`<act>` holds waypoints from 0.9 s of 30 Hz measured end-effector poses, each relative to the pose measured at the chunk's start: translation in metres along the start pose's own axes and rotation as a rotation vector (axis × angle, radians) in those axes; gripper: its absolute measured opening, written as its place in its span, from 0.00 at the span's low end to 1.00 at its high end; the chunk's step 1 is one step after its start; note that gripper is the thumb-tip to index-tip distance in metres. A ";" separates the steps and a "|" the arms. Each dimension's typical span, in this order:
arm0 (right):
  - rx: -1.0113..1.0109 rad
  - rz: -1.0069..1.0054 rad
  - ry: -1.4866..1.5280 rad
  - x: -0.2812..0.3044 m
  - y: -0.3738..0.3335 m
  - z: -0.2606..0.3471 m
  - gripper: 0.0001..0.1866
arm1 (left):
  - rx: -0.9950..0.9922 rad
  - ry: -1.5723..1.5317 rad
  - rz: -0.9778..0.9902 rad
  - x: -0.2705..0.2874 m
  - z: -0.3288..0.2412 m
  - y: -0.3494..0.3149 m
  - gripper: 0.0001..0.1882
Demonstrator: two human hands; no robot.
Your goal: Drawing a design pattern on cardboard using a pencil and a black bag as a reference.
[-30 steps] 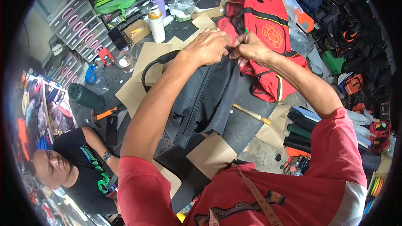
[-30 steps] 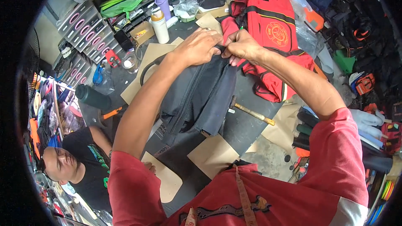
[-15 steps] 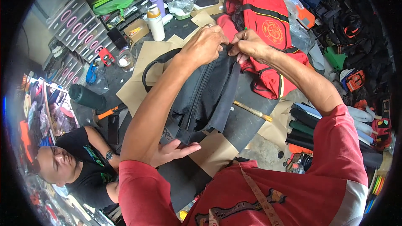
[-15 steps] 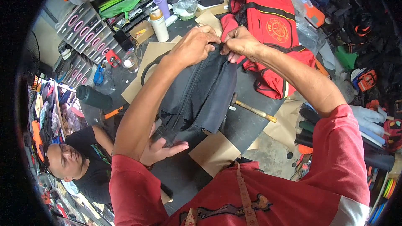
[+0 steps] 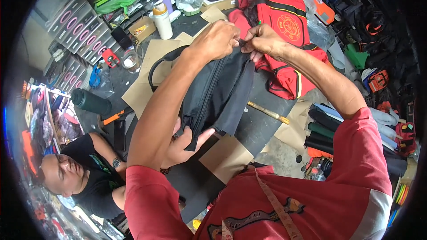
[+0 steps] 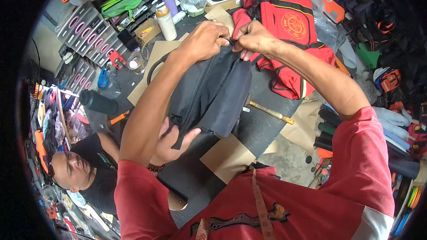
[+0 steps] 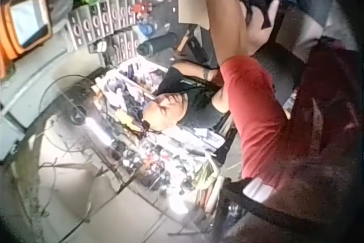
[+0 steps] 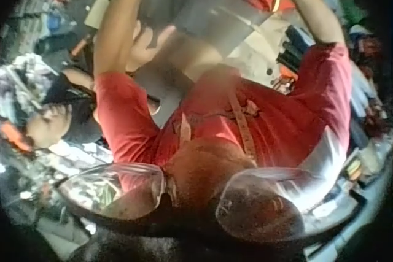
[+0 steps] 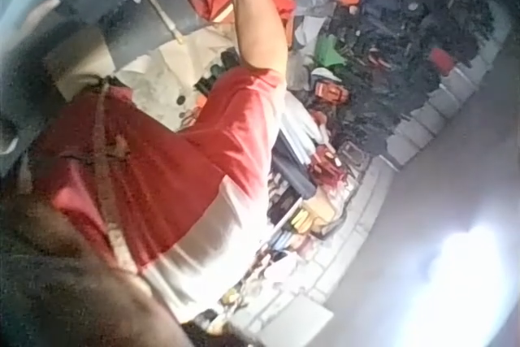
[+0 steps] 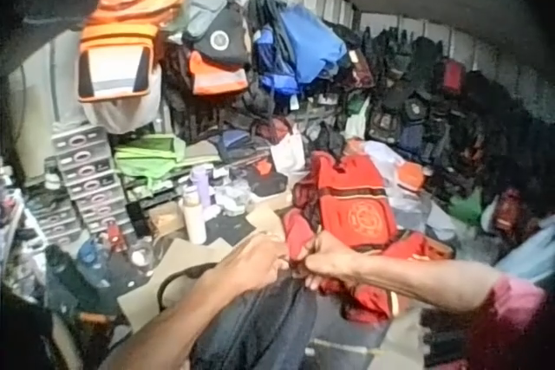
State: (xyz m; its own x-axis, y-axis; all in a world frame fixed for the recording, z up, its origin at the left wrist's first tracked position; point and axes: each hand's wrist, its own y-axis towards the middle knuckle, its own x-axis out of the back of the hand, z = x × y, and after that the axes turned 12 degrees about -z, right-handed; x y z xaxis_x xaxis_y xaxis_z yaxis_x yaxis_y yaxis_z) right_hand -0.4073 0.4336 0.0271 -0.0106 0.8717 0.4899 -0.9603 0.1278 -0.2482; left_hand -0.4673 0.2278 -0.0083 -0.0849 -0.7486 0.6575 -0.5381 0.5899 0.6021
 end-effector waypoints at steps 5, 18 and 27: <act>0.086 0.015 -0.074 -0.003 -0.007 0.009 0.13 | 0.065 -0.049 0.030 0.005 0.001 -0.002 0.05; 0.257 0.048 -0.151 -0.010 -0.016 0.005 0.15 | 0.080 0.026 0.045 0.014 0.002 -0.005 0.08; 0.370 -0.040 -0.132 -0.017 -0.015 -0.015 0.13 | 0.139 0.125 0.163 0.015 -0.006 0.006 0.14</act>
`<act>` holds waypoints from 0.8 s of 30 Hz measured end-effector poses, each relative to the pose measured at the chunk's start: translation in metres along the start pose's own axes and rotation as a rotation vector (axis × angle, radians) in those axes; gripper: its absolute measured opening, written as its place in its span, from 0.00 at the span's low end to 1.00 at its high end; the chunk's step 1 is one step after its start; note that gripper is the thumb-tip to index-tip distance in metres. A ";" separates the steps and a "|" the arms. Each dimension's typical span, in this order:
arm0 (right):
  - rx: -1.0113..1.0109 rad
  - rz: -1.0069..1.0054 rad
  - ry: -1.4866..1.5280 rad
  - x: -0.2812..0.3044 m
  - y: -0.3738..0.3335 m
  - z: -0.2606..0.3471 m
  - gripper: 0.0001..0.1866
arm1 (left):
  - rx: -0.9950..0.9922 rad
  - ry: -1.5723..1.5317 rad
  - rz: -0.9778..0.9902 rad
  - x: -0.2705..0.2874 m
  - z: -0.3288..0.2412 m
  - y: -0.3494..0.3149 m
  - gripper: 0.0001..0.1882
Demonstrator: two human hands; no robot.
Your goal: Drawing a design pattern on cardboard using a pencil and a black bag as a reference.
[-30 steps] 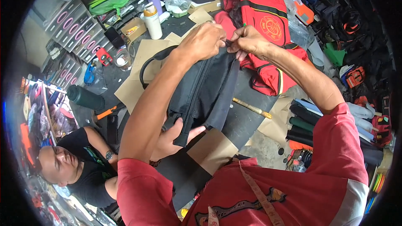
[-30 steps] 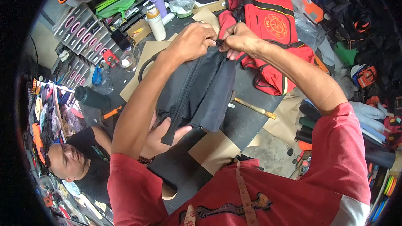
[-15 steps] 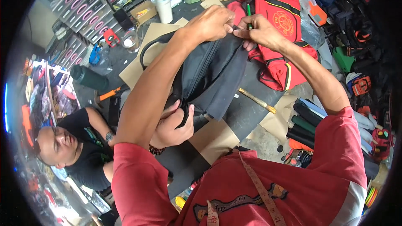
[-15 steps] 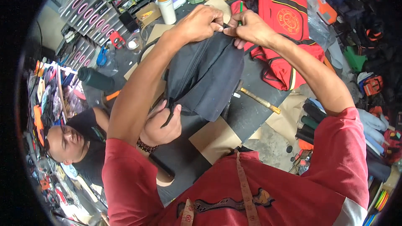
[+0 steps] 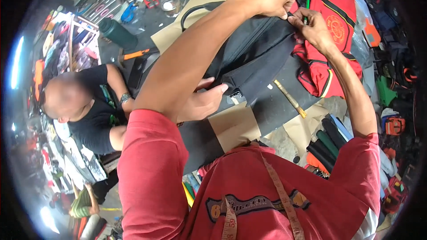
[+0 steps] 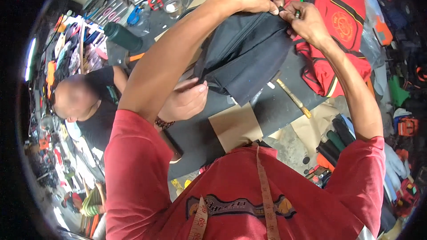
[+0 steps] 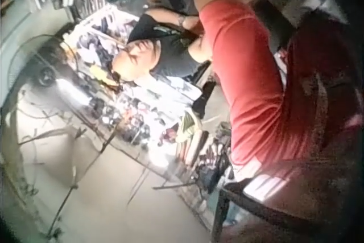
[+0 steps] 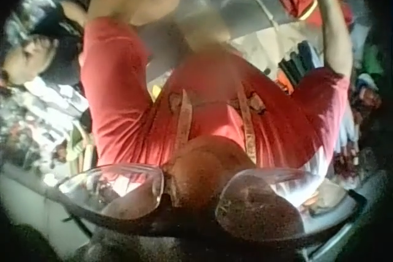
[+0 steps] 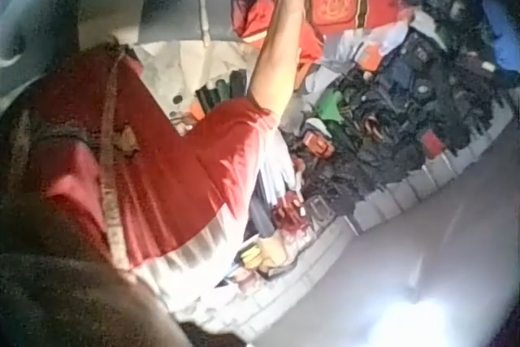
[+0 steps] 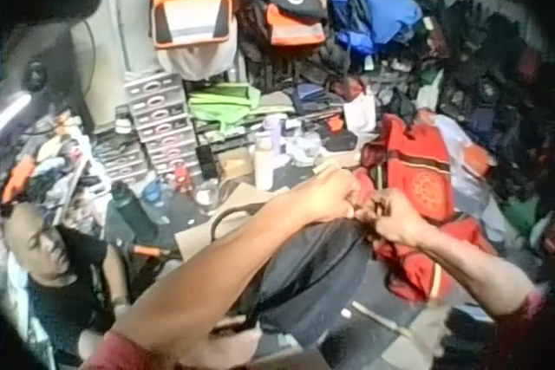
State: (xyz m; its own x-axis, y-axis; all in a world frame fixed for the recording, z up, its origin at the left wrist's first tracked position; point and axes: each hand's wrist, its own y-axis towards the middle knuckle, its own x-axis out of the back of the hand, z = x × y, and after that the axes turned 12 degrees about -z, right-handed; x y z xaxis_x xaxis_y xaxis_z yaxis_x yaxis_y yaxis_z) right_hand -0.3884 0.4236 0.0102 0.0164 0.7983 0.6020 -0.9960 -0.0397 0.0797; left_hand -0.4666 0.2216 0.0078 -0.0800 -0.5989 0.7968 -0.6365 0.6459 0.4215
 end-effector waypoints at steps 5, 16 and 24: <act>0.116 0.000 -0.001 0.000 0.001 -0.007 0.17 | -0.022 -0.320 -0.091 0.062 -0.019 -0.039 0.16; 0.172 -0.042 -0.016 0.003 -0.002 -0.023 0.17 | 0.315 -0.067 0.009 0.093 -0.090 -0.207 0.13; 0.147 -0.068 -0.009 0.011 -0.012 -0.034 0.15 | 0.443 0.239 -0.239 0.038 -0.177 -0.221 0.06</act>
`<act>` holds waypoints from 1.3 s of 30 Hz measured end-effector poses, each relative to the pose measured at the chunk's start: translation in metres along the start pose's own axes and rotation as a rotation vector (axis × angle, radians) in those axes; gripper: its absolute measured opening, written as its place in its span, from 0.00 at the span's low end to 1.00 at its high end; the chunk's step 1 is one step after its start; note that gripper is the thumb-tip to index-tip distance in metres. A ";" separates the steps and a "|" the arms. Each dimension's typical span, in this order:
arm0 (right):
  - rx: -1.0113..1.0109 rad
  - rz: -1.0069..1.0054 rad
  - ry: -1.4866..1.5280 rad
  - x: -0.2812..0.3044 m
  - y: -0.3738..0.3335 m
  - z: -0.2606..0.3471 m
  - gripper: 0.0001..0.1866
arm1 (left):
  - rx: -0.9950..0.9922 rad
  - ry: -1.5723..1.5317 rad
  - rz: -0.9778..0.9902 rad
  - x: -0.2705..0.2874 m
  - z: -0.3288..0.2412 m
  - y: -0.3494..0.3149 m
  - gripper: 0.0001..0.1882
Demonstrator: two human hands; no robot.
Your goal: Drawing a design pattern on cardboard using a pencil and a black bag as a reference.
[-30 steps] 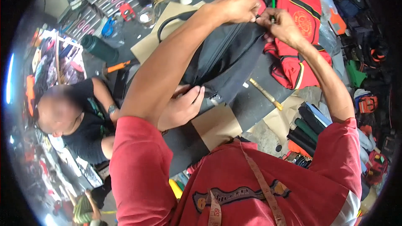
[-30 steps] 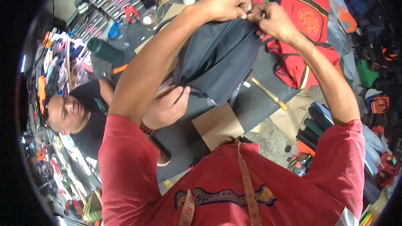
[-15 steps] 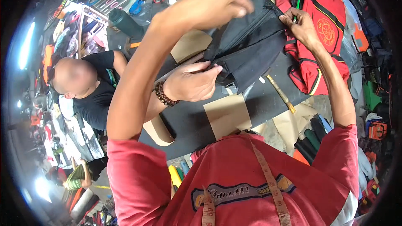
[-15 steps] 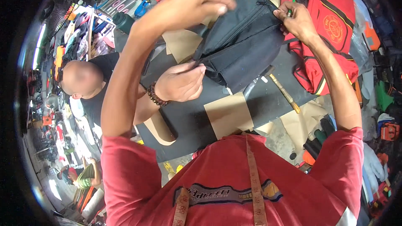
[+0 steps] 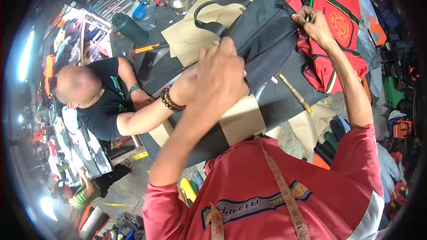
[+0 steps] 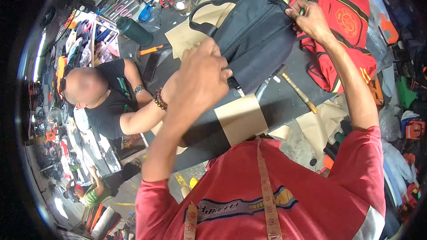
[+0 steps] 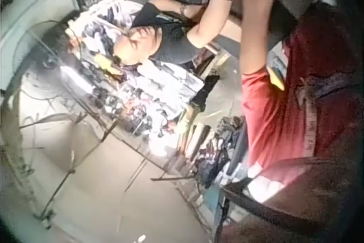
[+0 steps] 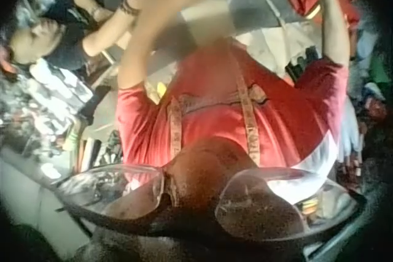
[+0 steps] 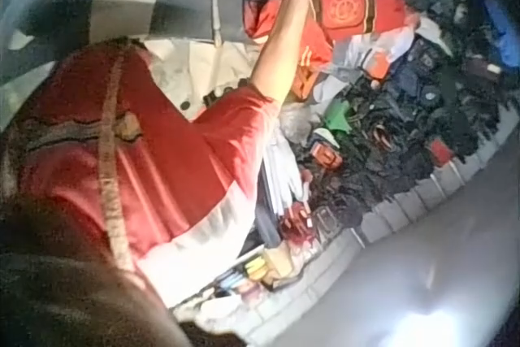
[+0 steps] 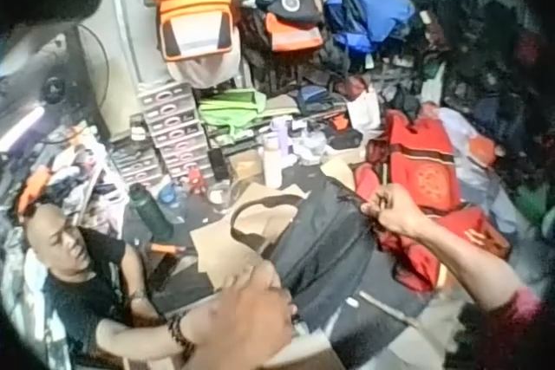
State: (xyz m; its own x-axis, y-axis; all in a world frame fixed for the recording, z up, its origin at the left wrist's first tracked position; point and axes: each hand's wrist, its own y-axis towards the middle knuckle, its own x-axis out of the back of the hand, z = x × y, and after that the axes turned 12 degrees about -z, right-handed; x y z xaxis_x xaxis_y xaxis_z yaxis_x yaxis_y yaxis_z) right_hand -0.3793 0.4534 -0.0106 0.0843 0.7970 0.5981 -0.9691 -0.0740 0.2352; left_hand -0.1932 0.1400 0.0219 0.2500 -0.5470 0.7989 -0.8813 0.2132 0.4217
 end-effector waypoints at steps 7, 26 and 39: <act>-0.026 0.039 0.124 0.007 -0.009 -0.010 0.16 | -0.072 -0.211 0.238 0.020 0.013 -0.007 0.13; 0.148 -0.036 -0.169 0.010 -0.014 -0.013 0.17 | -0.618 0.098 0.405 0.001 0.048 0.092 0.16; 0.082 -0.006 -0.111 0.008 -0.014 -0.014 0.17 | -0.529 -0.051 0.502 -0.009 0.061 0.088 0.23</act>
State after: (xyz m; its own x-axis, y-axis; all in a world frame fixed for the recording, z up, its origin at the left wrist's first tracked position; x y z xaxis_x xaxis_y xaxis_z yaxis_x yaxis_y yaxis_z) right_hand -0.3684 0.4690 -0.0194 0.1199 0.7268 0.6763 -0.9468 -0.1212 0.2981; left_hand -0.2971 0.1141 0.0257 -0.1638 -0.3148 0.9349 -0.5699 0.8038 0.1708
